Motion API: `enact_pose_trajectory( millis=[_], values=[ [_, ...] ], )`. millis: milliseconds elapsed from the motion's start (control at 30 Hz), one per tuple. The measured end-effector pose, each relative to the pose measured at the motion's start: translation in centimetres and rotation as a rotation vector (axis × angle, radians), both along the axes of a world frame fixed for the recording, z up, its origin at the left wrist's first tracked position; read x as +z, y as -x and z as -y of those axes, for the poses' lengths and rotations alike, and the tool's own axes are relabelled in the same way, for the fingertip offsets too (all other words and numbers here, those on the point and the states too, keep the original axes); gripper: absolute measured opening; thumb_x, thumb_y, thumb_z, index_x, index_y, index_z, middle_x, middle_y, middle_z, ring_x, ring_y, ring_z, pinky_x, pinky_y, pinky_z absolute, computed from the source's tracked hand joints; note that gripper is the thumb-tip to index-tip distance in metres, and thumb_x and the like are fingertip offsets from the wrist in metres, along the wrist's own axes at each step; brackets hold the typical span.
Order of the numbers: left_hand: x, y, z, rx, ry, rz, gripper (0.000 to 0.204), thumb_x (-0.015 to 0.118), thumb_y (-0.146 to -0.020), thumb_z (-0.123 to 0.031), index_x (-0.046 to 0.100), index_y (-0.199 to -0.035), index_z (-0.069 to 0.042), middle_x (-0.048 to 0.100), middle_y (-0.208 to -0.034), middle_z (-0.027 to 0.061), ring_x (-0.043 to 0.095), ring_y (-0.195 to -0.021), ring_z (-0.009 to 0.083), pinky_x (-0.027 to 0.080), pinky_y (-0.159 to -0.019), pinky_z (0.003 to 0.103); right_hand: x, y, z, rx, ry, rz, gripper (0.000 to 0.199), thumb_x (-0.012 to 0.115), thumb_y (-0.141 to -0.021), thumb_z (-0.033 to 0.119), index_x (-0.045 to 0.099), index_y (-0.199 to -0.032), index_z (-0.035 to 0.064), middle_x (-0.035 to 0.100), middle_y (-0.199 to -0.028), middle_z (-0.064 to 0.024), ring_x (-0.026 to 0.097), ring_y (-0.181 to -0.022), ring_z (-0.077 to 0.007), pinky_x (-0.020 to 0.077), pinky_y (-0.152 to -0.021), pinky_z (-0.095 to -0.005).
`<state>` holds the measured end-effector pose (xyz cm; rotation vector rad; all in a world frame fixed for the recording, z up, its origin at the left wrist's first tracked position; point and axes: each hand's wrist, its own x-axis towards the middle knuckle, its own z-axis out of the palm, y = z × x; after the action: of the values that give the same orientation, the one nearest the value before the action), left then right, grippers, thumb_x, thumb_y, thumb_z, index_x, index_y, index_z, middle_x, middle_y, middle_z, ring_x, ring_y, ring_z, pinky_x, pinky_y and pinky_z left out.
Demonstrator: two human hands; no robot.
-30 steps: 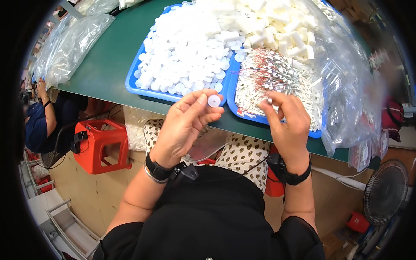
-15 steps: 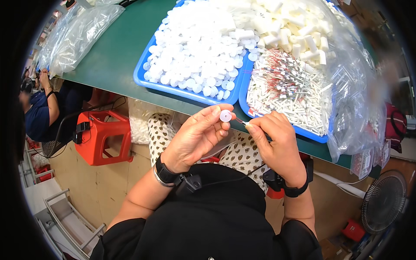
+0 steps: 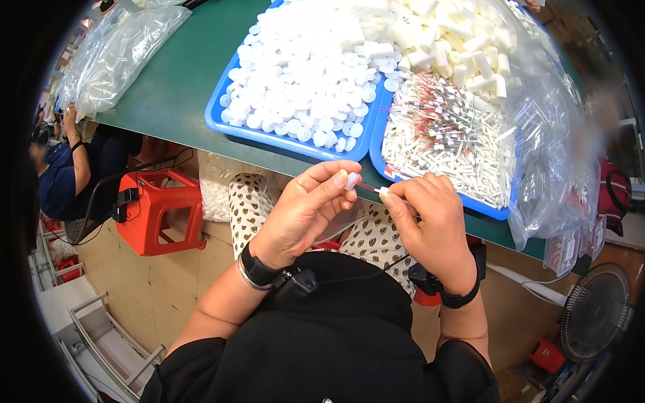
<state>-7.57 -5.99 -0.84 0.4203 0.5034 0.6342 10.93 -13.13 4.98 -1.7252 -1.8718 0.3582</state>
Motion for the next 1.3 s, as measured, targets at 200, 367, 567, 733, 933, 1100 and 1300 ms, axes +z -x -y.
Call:
enact_pose_trajectory(
  millis=[200, 367, 567, 733, 933, 1100, 1300],
  values=[
    [-0.2, 0.0, 0.1, 0.011, -0.011, -0.014, 0.028, 0.063, -0.097, -0.014, 0.06, -0.12, 0.002, 0.066, -0.1, 0.0028, 0.061, -0.087, 0.0088, 0.051, -0.078, 0.022, 0.2, 0.2, 0.2, 0.042, -0.125, 0.132, 0.01, 0.072, -0.083, 0.009, 0.064, -0.083, 0.0038, 0.059, -0.071, -0.0055, 0.051, -0.063, -0.024, 0.0366, -0.063, -0.0363],
    [-0.2, -0.2, 0.2, 0.0, 0.021, -0.01, 0.028, 0.063, -0.097, -0.014, 0.06, -0.119, 0.002, 0.066, -0.099, 0.0028, 0.062, -0.086, 0.0086, 0.051, -0.078, 0.022, 0.6, 0.5, 0.6, 0.034, -0.168, 0.222, 0.012, 0.074, -0.078, 0.005, 0.064, -0.085, 0.0043, 0.06, -0.072, -0.0044, 0.052, -0.062, -0.0226, 0.0371, -0.063, -0.0362],
    [-0.3, -0.3, 0.5, -0.007, 0.052, 0.009, 0.027, 0.062, -0.097, -0.015, 0.06, -0.119, 0.002, 0.066, -0.099, 0.0035, 0.063, -0.087, 0.0089, 0.052, -0.079, 0.023, 0.3, 0.6, 0.6, 0.071, -0.242, 0.303, 0.016, 0.075, -0.076, 0.003, 0.064, -0.086, 0.0051, 0.06, -0.07, -0.0031, 0.052, -0.06, -0.0213, 0.0371, -0.062, -0.0354],
    [-0.7, -0.9, 1.3, -0.061, 0.107, 0.096, 0.029, 0.061, -0.098, -0.015, 0.06, -0.121, 0.002, 0.067, -0.098, 0.0041, 0.064, -0.087, 0.0098, 0.053, -0.08, 0.023, -0.6, 1.4, 0.6, 0.069, -0.267, 0.22, 0.014, 0.074, -0.077, 0.002, 0.064, -0.086, 0.0052, 0.06, -0.068, -0.0026, 0.05, -0.057, -0.021, 0.0368, -0.059, -0.0344],
    [-1.6, -1.1, 2.1, -0.083, 0.08, 0.1, 0.032, 0.06, -0.099, -0.02, 0.06, -0.123, 0.003, 0.065, -0.091, 0.0038, 0.06, -0.082, 0.01, 0.052, -0.078, 0.025, -2.4, 1.8, 1.3, -0.129, 0.082, -0.447, 0.005, 0.068, -0.085, 0.003, 0.063, -0.085, 0.0028, 0.061, -0.068, -0.0053, 0.05, -0.055, -0.0211, 0.0384, -0.055, -0.0334],
    [-1.9, -1.1, 2.1, -0.111, 0.048, 0.048, 0.034, 0.059, -0.099, -0.022, 0.06, -0.124, 0.002, 0.062, -0.086, 0.0024, 0.057, -0.078, 0.0103, 0.05, -0.075, 0.025, -2.7, 2.2, 1.3, -0.18, 0.115, -0.488, 0.004, 0.066, -0.088, 0.004, 0.064, -0.084, 0.0027, 0.063, -0.067, -0.0066, 0.052, -0.054, -0.0212, 0.0424, -0.056, -0.0321],
    [-1.8, -1.5, 2.2, -0.078, 0.103, 0.055, 0.033, 0.06, -0.099, -0.021, 0.06, -0.122, 0.002, 0.062, -0.086, 0.0016, 0.058, -0.079, 0.0096, 0.051, -0.076, 0.026, -3.4, 2.6, 1.3, -0.182, 0.02, -0.369, 0.004, 0.068, -0.088, 0.007, 0.066, -0.085, 0.0045, 0.066, -0.069, -0.0067, 0.056, -0.058, -0.022, 0.0439, -0.057, -0.0326]
  ],
)
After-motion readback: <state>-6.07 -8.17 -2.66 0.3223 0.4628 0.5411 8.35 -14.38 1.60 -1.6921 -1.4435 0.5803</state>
